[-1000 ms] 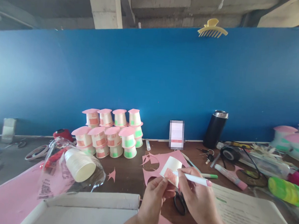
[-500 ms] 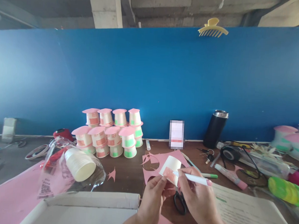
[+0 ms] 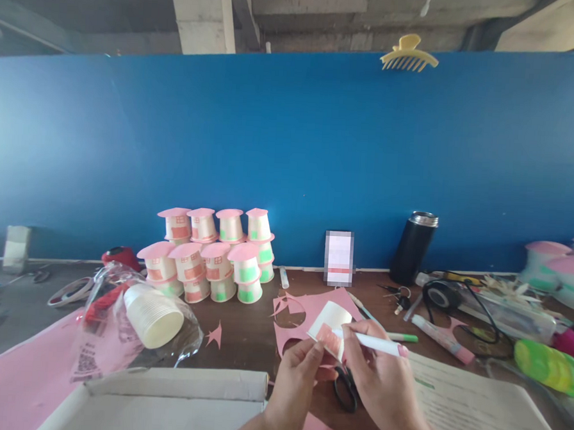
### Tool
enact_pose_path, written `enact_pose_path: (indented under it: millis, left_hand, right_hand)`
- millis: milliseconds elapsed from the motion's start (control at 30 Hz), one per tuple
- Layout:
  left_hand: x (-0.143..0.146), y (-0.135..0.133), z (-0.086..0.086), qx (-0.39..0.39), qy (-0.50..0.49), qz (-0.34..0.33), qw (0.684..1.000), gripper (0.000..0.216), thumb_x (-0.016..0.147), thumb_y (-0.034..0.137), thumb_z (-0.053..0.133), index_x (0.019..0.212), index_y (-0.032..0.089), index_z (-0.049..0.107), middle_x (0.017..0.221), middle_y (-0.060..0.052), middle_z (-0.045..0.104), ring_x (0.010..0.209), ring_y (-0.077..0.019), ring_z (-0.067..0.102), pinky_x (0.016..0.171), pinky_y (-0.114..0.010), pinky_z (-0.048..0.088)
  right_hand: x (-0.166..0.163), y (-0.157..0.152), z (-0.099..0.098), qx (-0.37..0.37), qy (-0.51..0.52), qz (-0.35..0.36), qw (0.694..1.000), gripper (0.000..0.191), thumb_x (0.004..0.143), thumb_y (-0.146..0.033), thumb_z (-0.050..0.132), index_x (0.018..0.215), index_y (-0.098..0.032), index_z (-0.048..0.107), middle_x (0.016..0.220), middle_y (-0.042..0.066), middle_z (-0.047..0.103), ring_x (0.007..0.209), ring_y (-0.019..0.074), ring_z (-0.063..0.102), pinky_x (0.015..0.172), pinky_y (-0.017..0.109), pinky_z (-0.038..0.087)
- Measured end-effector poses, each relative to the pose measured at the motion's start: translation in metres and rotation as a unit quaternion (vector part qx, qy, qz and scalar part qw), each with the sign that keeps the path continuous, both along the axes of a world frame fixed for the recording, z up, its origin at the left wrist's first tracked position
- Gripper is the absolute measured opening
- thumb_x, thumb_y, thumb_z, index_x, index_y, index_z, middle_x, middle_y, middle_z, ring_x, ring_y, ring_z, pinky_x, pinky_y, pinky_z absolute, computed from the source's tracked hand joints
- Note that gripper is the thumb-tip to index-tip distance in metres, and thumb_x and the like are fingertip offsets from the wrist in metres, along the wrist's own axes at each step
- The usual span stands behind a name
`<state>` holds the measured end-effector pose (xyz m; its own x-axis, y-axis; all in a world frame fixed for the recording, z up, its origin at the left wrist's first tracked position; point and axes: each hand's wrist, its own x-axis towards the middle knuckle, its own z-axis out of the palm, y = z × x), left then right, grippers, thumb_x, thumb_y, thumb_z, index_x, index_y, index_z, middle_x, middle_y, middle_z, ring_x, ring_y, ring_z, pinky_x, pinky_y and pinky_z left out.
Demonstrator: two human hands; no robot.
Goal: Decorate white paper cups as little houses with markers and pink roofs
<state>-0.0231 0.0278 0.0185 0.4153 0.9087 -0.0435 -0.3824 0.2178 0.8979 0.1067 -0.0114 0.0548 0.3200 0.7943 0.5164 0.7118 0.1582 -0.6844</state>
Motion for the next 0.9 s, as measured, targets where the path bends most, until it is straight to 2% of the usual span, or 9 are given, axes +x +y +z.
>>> enact_pose_path:
  millis: [367, 533, 700, 900]
  left_hand:
    - [0.0012, 0.0012, -0.0051, 0.003, 0.010, 0.003, 1.000, 0.035, 0.083, 0.045, 0.064, 0.087, 0.012, 0.074, 0.073, -0.008, 0.068, 0.071, -0.0167, 0.062, 0.067, -0.026, 0.045]
    - [0.0012, 0.0006, -0.0011, -0.040, -0.054, 0.019, 0.998, 0.033, 0.076, 0.044, 0.072, 0.077, 0.011, 0.071, 0.073, -0.008, 0.067, 0.072, -0.0169, 0.061, 0.072, -0.028, 0.048]
    - [0.0012, -0.0004, 0.0005, -0.039, -0.063, 0.020, 0.997, 0.032, 0.075, 0.043, 0.073, 0.076, 0.012, 0.071, 0.075, -0.008, 0.067, 0.075, -0.0176, 0.061, 0.074, -0.029, 0.049]
    - [0.0018, 0.0004, -0.0008, -0.040, -0.068, 0.018, 0.997, 0.030, 0.075, 0.042, 0.074, 0.070, 0.012, 0.068, 0.071, -0.007, 0.066, 0.071, -0.0161, 0.060, 0.075, -0.030, 0.049]
  right_hand:
    - [0.0019, 0.0025, -0.0035, 0.009, -0.002, 0.008, 1.000, 0.023, 0.092, -0.043, 0.049, 0.083, -0.024, 0.059, 0.061, -0.002, 0.066, 0.051, 0.0156, 0.062, 0.050, 0.024, 0.046]
    - [-0.0015, -0.0014, 0.0011, 0.027, -0.032, 0.066, 0.997, 0.024, 0.093, -0.039, 0.047, 0.081, -0.023, 0.059, 0.069, 0.000, 0.067, 0.060, 0.0166, 0.064, 0.054, 0.024, 0.047]
    - [-0.0067, -0.0033, 0.0006, 0.042, -0.063, 0.108, 0.991, 0.022, 0.095, -0.034, 0.046, 0.080, -0.022, 0.059, 0.073, 0.000, 0.067, 0.067, 0.0159, 0.066, 0.063, 0.024, 0.049]
    - [-0.0035, -0.0029, -0.0012, 0.023, -0.055, 0.082, 0.995, 0.022, 0.094, -0.035, 0.048, 0.078, -0.022, 0.057, 0.070, 0.001, 0.067, 0.065, 0.0174, 0.065, 0.059, 0.026, 0.047]
